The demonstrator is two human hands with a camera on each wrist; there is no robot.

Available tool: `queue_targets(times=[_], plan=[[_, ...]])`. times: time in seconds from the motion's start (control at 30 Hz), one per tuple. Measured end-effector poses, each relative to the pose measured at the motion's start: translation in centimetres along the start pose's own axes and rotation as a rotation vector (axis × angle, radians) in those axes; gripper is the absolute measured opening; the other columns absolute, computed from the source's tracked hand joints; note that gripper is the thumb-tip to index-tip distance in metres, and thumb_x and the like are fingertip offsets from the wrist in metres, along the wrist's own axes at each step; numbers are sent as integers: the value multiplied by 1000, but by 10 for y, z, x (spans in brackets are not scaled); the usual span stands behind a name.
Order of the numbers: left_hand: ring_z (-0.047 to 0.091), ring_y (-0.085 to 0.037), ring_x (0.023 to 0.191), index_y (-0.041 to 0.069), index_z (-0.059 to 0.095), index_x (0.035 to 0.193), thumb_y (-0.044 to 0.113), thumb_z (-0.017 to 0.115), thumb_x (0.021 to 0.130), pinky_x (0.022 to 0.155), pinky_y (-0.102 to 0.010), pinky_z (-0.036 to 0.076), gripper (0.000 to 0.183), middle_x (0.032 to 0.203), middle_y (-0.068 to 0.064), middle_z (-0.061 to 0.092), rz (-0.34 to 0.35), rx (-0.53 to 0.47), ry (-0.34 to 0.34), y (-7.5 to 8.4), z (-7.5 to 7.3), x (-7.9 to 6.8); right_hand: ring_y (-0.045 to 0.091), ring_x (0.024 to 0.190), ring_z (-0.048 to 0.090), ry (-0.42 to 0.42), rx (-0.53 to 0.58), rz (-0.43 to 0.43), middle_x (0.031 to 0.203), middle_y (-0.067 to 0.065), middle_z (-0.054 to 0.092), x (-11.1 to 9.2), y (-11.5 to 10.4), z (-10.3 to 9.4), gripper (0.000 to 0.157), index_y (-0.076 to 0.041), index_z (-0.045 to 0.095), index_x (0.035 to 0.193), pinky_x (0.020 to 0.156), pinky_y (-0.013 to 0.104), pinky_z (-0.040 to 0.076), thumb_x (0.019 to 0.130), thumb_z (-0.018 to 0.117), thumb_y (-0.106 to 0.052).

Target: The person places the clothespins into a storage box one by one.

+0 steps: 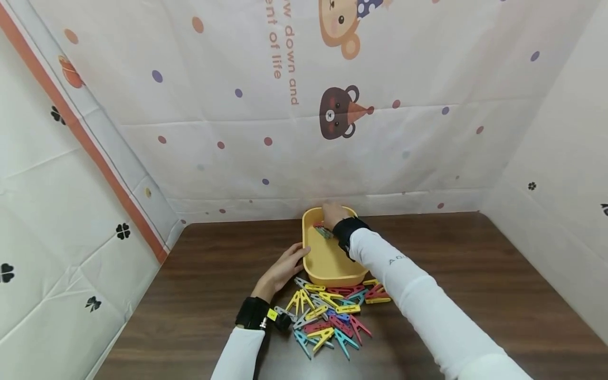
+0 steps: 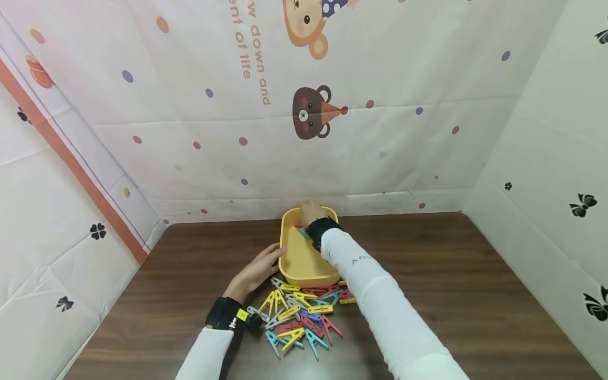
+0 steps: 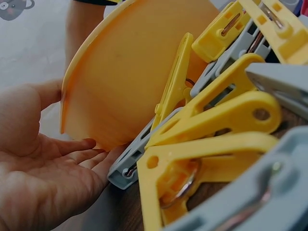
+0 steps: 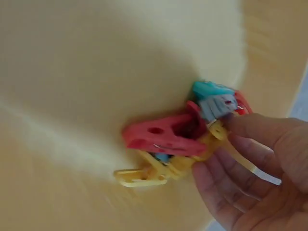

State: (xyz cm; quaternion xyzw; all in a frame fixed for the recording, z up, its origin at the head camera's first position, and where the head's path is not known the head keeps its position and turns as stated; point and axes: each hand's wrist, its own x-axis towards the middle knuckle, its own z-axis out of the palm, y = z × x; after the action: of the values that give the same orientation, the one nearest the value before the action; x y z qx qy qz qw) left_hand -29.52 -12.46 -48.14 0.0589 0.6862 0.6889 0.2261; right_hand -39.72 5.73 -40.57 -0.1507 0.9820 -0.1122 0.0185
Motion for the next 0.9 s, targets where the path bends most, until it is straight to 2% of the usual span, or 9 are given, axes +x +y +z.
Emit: queue_targets(times=[0.1, 0.23, 0.4, 0.47, 0.53, 0.6, 0.73, 0.83, 0.9], plan=[[31, -33, 154, 8, 22, 161, 37, 46, 109, 126, -52, 28, 64, 166, -17, 28, -8, -6, 12, 2, 0, 2, 21, 75, 57, -54, -7, -67, 90, 13, 68, -2, 5, -17, 13, 1, 72, 98, 69, 33, 51, 94, 72, -11], [30, -33, 154, 8, 22, 161, 36, 46, 110, 126, -52, 28, 63, 166, -18, 27, -13, -12, 27, 2, -2, 0, 23, 79, 66, -27, -82, -285, 92, 12, 72, -27, 11, -43, 12, -1, 75, 98, 73, 36, 59, 96, 70, -13], [30, -34, 154, 7, 21, 162, 35, 45, 110, 126, -52, 28, 63, 167, -18, 26, -8, -7, 32, 2, -7, -5, 16, 65, 60, 207, -252, -599, 78, 3, 67, -99, 22, -61, 8, -12, 71, 86, 53, 27, 50, 91, 76, -14], [29, -34, 155, 7, 21, 162, 35, 44, 110, 126, -53, 28, 63, 167, -18, 26, -13, -3, 35, 2, -10, -6, 11, 61, 57, 278, -289, -675, 74, 0, 65, -129, 30, -63, 12, -14, 69, 82, 49, 23, 45, 89, 79, -17], [28, -34, 155, 8, 20, 162, 36, 45, 110, 126, -53, 28, 64, 167, -18, 25, -16, 1, 40, 3, -11, -6, 8, 59, 55, 298, -292, -720, 72, -3, 63, -154, 39, -62, 13, -17, 69, 81, 47, 20, 40, 87, 80, -19], [28, -34, 155, 8, 20, 162, 36, 46, 110, 126, -53, 27, 65, 167, -18, 24, -12, -3, 47, 4, -11, -4, 4, 59, 54, 259, -264, -738, 72, -5, 64, -175, 49, -59, 12, -18, 69, 81, 48, 19, 40, 86, 81, -18], [28, -34, 155, 7, 21, 162, 37, 46, 110, 126, -54, 27, 65, 167, -19, 26, -1, -6, 37, 5, -8, 1, -1, 69, 58, 64, -167, -762, 84, -6, 68, -206, 66, -47, 7, -18, 72, 91, 54, 16, 47, 88, 79, -17], [30, -33, 154, 7, 22, 161, 38, 46, 109, 126, -53, 28, 65, 166, -18, 28, -6, 4, 20, 4, -4, 4, 0, 84, 62, -50, -154, -848, 102, -3, 69, -222, 71, -32, 14, -18, 72, 104, 64, 16, 53, 92, 77, -24], [31, -32, 154, 7, 23, 161, 39, 47, 109, 126, -52, 29, 65, 165, -17, 30, -9, 7, 15, 4, -1, 6, 1, 90, 61, -61, -195, -919, 108, -4, 67, -229, 70, -20, 18, -21, 71, 109, 65, 16, 52, 95, 74, -31]])
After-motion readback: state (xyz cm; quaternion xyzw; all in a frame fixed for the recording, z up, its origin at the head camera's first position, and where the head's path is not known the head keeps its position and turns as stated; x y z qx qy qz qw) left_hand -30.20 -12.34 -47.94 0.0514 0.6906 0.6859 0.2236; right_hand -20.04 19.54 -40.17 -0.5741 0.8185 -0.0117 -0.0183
